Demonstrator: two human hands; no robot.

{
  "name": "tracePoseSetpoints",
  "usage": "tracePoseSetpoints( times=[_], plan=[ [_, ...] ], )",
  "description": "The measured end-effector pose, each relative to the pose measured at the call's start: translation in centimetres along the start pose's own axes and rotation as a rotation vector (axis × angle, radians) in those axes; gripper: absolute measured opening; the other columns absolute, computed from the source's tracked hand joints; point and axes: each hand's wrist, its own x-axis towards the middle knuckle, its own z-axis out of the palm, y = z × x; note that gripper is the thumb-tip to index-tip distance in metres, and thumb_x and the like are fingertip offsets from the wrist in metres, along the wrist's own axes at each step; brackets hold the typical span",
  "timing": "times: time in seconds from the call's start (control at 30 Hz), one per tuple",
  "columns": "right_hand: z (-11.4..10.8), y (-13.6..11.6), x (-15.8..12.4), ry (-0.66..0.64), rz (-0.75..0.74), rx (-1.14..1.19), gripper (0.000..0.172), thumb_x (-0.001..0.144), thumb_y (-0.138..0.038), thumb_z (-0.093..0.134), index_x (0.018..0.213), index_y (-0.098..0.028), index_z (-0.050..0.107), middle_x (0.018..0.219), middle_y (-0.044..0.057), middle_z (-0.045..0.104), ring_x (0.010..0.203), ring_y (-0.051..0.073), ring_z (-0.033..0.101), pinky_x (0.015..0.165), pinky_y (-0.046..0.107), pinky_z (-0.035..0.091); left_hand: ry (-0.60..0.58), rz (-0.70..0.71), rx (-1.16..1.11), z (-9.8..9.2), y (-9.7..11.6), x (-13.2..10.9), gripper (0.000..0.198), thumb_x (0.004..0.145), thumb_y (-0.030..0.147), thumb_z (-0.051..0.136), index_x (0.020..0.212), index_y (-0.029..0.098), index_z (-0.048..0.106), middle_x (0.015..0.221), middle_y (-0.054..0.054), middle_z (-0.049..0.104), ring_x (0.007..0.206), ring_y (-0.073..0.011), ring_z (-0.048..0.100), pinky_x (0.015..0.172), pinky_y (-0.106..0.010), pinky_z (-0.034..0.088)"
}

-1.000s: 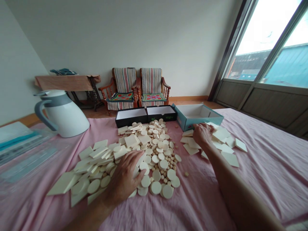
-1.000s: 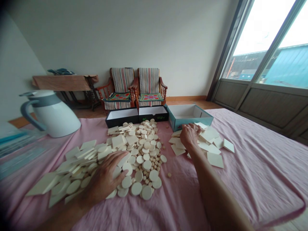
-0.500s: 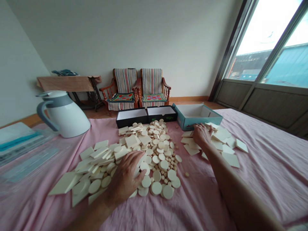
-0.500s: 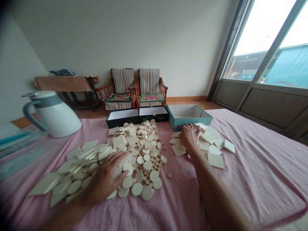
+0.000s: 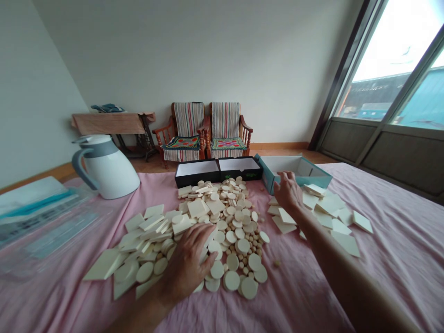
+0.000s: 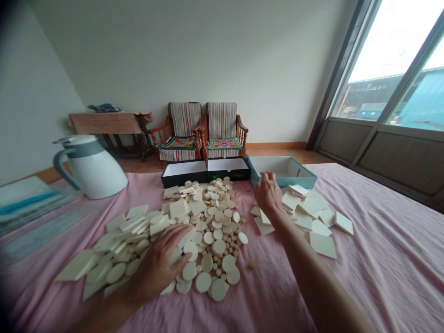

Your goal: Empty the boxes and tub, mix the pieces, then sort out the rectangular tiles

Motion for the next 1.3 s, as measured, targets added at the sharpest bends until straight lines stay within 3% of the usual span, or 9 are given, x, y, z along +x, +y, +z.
tracePoseSetpoints(
  times=[0.13, 0.23, 0.4, 0.57, 0.8, 1.0, 1.1, 1.23, 1.3],
  plan=[
    [1.0, -3.0, -1.7, -0.242, -0.268, 0.228, 0.024, 0.085, -0.017, 0.046, 0.096, -0.018, 0.067, 0.091, 0.006, 0.070, 0.082, 0.018, 0.065, 0.070, 0.026, 0.044, 0.002, -0.006, 0.026, 0.0, 0.2, -0.2, 0.051, 0.084, 0.018, 0.058, 0.133, 0.019, 0.048, 0.128, -0.010, 0.059, 0.121, -0.0249, 0.052, 0.104, -0.043, 0.047],
    [2.1, -6.0, -3.1, -0.399, -0.448, 0.395, 0.021, 0.082, -0.016, 0.053, 0.096, -0.018, 0.069, 0.092, 0.005, 0.072, 0.083, 0.017, 0.065, 0.074, 0.025, 0.046, 0.025, -0.009, 0.060, 0.0, 0.1, -0.3, 0.048, 0.086, 0.018, 0.056, 0.133, 0.020, 0.049, 0.126, -0.009, 0.060, 0.120, -0.0250, 0.053, 0.102, -0.044, 0.047],
    [3.2, -10.6, -4.2, -0.412, -0.579, 0.410, 0.031, 0.076, -0.017, 0.061, 0.107, -0.018, 0.069, 0.106, 0.009, 0.070, 0.104, 0.023, 0.059, 0.092, 0.033, 0.042, 0.050, -0.011, 0.052, -0.5, -0.1, -0.3, 0.040, 0.089, 0.022, 0.055, 0.129, 0.021, 0.052, 0.121, -0.010, 0.063, 0.115, -0.0247, 0.057, 0.098, -0.042, 0.050],
    [3.2, -13.1, -4.3, -0.536, -0.706, 0.334, 0.039, 0.075, -0.024, 0.064, 0.114, -0.021, 0.066, 0.113, 0.010, 0.067, 0.108, 0.026, 0.057, 0.095, 0.040, 0.039, 0.032, -0.008, 0.027, -0.7, 0.0, -0.2, 0.034, 0.090, 0.023, 0.054, 0.124, 0.020, 0.054, 0.118, -0.009, 0.064, 0.113, -0.0242, 0.057, 0.097, -0.041, 0.050],
    [3.5, -14.0, -4.0, -0.570, -0.696, 0.244, 0.016, 0.084, -0.017, 0.053, 0.090, -0.017, 0.068, 0.092, 0.009, 0.069, 0.093, 0.022, 0.061, 0.086, 0.033, 0.040, 0.030, -0.010, 0.020, -0.7, -0.2, -0.2, 0.035, 0.089, 0.018, 0.051, 0.125, 0.019, 0.053, 0.117, -0.009, 0.064, 0.113, -0.0236, 0.057, 0.097, -0.041, 0.050],
    [0.9, -10.2, -4.2, -0.257, -0.464, 0.372, 0.024, 0.090, -0.020, 0.043, 0.097, -0.017, 0.066, 0.098, 0.010, 0.068, 0.090, 0.020, 0.059, 0.080, 0.027, 0.042, 0.047, -0.001, 0.018, -0.5, -0.5, -0.4, 0.035, 0.089, 0.019, 0.052, 0.124, 0.019, 0.053, 0.118, -0.009, 0.063, 0.113, -0.0229, 0.056, 0.098, -0.040, 0.049],
    [-0.6, -5.2, -3.6, -0.115, -0.261, 0.366, 0.032, 0.089, -0.022, 0.042, 0.113, -0.015, 0.063, 0.102, 0.010, 0.070, 0.084, 0.020, 0.061, 0.075, 0.027, 0.043, 0.061, 0.001, 0.017, -0.3, -0.6, -0.4, 0.034, 0.089, 0.018, 0.052, 0.123, 0.018, 0.054, 0.116, -0.009, 0.063, 0.112, -0.0228, 0.057, 0.098, -0.040, 0.049],
    [-1.6, 2.0, -2.1, -0.075, 0.004, 0.130, 0.035, 0.089, -0.027, 0.039, 0.103, -0.017, 0.070, 0.087, 0.011, 0.072, 0.081, 0.024, 0.064, 0.071, 0.031, 0.043, 0.139, 0.023, 0.001, -0.4, -0.5, -0.1, 0.031, 0.088, 0.015, 0.054, 0.119, 0.018, 0.057, 0.112, -0.008, 0.065, 0.108, -0.0218, 0.059, 0.095, -0.037, 0.049],
    [-1.7, 4.4, -1.5, -0.045, 0.066, 0.074, 0.037, 0.088, -0.029, 0.041, 0.104, -0.016, 0.071, 0.093, 0.014, 0.072, 0.086, 0.027, 0.065, 0.074, 0.035, 0.044, 0.210, 0.033, -0.024, -0.7, -0.3, 0.0, 0.029, 0.088, 0.013, 0.055, 0.116, 0.017, 0.058, 0.107, -0.008, 0.066, 0.104, -0.0204, 0.060, 0.093, -0.035, 0.050]
  ],
)
